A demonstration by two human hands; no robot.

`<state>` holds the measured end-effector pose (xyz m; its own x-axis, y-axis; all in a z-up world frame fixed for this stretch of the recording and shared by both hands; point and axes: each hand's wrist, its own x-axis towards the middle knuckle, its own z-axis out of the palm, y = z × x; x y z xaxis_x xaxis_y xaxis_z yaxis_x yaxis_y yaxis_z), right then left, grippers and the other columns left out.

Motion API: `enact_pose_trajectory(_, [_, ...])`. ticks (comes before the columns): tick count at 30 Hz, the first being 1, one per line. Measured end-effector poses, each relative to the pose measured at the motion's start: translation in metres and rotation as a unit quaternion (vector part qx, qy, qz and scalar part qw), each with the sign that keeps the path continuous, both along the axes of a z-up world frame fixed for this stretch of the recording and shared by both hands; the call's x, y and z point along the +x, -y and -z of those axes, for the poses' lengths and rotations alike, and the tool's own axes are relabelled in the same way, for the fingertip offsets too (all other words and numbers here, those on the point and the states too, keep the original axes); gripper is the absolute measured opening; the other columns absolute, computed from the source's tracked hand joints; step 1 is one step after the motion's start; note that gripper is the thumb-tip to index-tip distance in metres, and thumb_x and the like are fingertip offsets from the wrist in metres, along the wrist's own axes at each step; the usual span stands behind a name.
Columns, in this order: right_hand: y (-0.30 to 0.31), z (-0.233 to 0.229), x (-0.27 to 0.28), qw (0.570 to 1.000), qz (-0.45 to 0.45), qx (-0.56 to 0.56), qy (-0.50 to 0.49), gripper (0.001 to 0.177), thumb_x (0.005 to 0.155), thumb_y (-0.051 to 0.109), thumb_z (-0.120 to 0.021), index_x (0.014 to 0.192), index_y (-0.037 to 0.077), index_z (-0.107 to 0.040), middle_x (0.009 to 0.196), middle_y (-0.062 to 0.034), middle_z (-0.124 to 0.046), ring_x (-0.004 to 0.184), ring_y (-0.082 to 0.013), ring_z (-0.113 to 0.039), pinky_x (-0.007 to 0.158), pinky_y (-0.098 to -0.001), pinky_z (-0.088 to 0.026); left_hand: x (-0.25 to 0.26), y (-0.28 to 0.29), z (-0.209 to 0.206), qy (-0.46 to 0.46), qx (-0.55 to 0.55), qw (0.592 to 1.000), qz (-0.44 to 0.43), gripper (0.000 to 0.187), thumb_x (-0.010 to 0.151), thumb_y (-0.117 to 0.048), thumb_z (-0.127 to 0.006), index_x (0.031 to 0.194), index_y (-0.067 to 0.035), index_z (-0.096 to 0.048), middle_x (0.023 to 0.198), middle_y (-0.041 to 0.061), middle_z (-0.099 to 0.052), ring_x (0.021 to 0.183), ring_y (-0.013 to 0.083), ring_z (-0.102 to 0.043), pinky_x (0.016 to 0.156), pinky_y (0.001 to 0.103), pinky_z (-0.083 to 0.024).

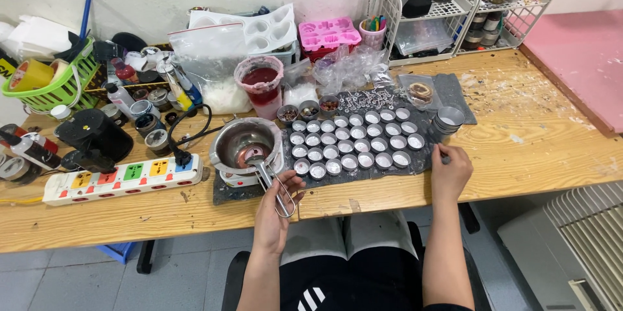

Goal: Preparing small candles by arranging wicks and adding wax components in a studio.

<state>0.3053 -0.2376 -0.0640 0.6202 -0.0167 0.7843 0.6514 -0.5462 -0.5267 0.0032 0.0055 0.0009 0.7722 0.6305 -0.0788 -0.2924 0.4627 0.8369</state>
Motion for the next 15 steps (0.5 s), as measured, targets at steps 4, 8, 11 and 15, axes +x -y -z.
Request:
enact_pose_trajectory(4, [0.002,0.008,0.012,0.991,-0.018,-0.068,-0.117,0.012,0.095,0.011,-0.079,0.101,0.001,-0.077,0.099,-0.0155,-0.073,0.090,-0.0303,-0.070,0.085,-0.0401,-0.055,0.001,-0.002,0.004,0.018,-0.004,1.000,0.005,0.046,0.109,-0.032,-0.034,0.129,0.000,-0.060,0.115,0.013,-0.066,0.114,0.0221,-0.064,0.102,0.040,-0.051])
enact_pose_trajectory(8, [0.000,-0.009,-0.009,0.977,0.010,-0.186,-0.102,0.024,0.092,0.022,-0.078,0.112,0.007,-0.079,0.112,-0.0130,-0.072,0.115,-0.0334,-0.061,0.097,-0.0468,-0.043,0.002,0.001,0.003,0.020,-0.005,1.000,0.004,0.046,0.109,-0.032,-0.034,0.130,0.000,-0.060,0.115,0.013,-0.066,0.114,0.0222,-0.064,0.102,0.040,-0.051])
enact_pose_trajectory(11, [-0.003,-0.031,-0.023,0.973,-0.044,-0.202,-0.105,0.046,0.084,0.032,-0.082,0.122,0.007,-0.074,0.120,-0.0160,-0.068,0.119,-0.0356,-0.057,0.102,-0.0481,-0.039,0.002,0.001,0.003,0.018,-0.003,1.000,0.001,0.047,0.109,-0.033,-0.034,0.130,0.000,-0.060,0.116,0.013,-0.067,0.114,0.0222,-0.064,0.102,0.040,-0.051])
enact_pose_trajectory(15, [-0.004,-0.013,-0.011,0.961,-0.148,-0.196,-0.125,0.083,0.069,0.042,-0.087,0.136,0.002,-0.059,0.136,-0.0200,-0.061,0.129,-0.0371,-0.053,0.108,-0.0487,-0.038,0.002,0.001,0.001,0.012,-0.001,1.000,0.000,0.047,0.109,-0.032,-0.033,0.130,0.000,-0.060,0.115,0.013,-0.067,0.114,0.0221,-0.064,0.102,0.040,-0.051])
